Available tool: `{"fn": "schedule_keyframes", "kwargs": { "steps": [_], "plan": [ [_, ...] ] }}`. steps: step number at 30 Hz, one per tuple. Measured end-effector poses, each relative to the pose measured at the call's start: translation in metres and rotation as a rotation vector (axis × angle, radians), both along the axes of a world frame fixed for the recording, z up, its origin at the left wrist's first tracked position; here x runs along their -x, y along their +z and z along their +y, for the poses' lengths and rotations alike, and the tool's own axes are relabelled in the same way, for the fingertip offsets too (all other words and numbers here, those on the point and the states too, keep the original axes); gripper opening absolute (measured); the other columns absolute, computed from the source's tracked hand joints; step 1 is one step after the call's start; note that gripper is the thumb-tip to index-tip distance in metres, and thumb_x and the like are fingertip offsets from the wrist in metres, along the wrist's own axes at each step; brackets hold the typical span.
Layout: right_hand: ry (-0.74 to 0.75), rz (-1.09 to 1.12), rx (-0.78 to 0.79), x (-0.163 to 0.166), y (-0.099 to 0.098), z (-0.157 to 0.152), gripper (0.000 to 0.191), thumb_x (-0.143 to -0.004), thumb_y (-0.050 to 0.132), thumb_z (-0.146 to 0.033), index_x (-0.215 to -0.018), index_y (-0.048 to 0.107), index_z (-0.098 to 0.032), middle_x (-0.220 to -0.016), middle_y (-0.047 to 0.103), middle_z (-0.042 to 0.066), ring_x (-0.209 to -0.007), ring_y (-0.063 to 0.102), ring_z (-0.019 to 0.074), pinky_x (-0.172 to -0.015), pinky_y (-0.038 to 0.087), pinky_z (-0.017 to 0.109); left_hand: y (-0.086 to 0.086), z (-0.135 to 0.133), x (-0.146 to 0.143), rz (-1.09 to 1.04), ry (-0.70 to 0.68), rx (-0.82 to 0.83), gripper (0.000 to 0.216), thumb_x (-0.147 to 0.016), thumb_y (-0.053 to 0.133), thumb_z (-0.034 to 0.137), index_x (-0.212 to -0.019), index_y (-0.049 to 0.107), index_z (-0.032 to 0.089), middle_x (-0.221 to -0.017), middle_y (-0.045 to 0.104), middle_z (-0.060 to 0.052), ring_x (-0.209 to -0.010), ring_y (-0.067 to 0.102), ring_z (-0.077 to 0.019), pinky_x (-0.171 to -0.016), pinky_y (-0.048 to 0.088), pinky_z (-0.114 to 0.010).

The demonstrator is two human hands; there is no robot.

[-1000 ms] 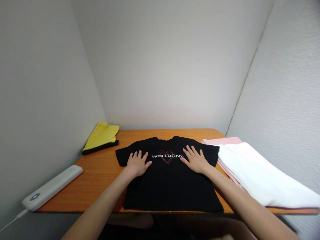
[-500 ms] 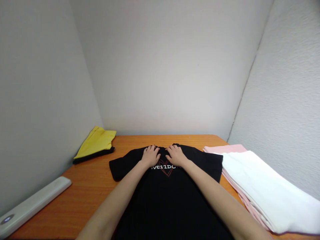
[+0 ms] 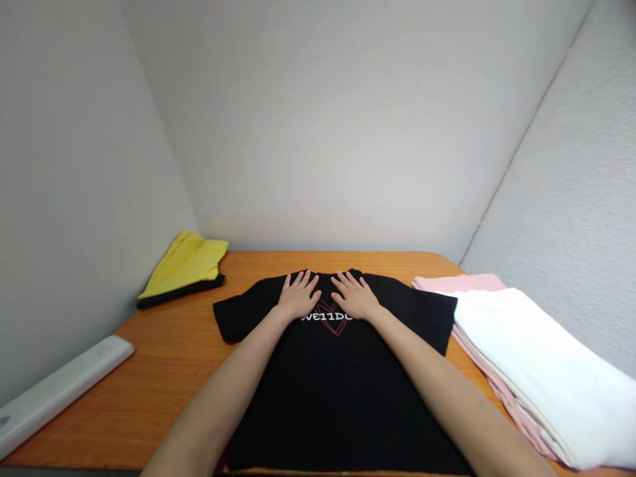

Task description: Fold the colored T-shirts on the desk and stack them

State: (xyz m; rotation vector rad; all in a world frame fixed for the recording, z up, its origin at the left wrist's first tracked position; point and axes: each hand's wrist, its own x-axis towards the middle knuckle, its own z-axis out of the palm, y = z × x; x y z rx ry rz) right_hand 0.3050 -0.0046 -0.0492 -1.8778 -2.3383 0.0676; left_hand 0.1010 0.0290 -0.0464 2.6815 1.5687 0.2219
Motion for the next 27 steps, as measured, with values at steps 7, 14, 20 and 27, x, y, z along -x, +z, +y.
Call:
{"fn": "schedule_keyframes", "kwargs": {
  "steps": [7, 14, 20, 27],
  "plan": [
    [0.044, 0.012, -0.052, 0.0, 0.001, 0.0, 0.06, -0.098, 0.028, -0.052, -0.15, 0.031, -0.022, -0.158, 0.016, 0.005, -0.145, 0.01, 0.0242, -0.116, 0.01, 0.047, -0.001, 0.0, -0.001, -0.059, -0.006, -0.06, 0.059, -0.097, 0.024, 0.052, -0.147, 0.035, 0.023, -0.156, 0.028, -0.007, -0.145, 0.021, -0.0232, -0.118, 0.012, -0.049],
    [0.005, 0.027, -0.226, 0.003, 0.026, -0.037, 0.059, -0.098, 0.031, -0.043, -0.146, 0.037, -0.008, -0.156, 0.021, 0.013, -0.145, 0.012, 0.0232, -0.117, 0.009, 0.039, 0.032, -0.031, 0.023, -0.131, 0.049, -0.145, 0.048, -0.098, 0.025, 0.031, -0.14, 0.044, 0.017, -0.153, 0.036, -0.007, -0.145, 0.023, -0.0197, -0.119, 0.012, -0.044],
    [-0.008, 0.006, -0.022, -0.014, 0.013, -0.111, 0.085, -0.093, 0.021, -0.068, -0.149, 0.03, -0.005, -0.156, 0.017, 0.016, -0.145, 0.008, 0.03, -0.116, 0.01, 0.047, 0.026, -0.086, 0.059, 0.007, 0.115, -0.019, 0.066, -0.095, 0.026, 0.056, -0.145, 0.04, 0.016, -0.157, 0.022, -0.012, -0.147, 0.012, -0.0289, -0.116, 0.01, -0.056],
    [-0.073, -0.008, -0.042, -0.018, 0.005, -0.137, 0.088, -0.09, 0.015, -0.075, -0.152, 0.025, -0.013, -0.157, 0.014, 0.011, -0.145, 0.007, 0.0303, -0.116, 0.006, 0.049, 0.017, -0.108, 0.063, 0.035, 0.25, 0.059, 0.073, -0.091, 0.017, 0.066, -0.151, 0.027, 0.025, -0.159, 0.011, -0.006, -0.147, 0.009, -0.0341, -0.109, 0.013, -0.068]
  ]
}}
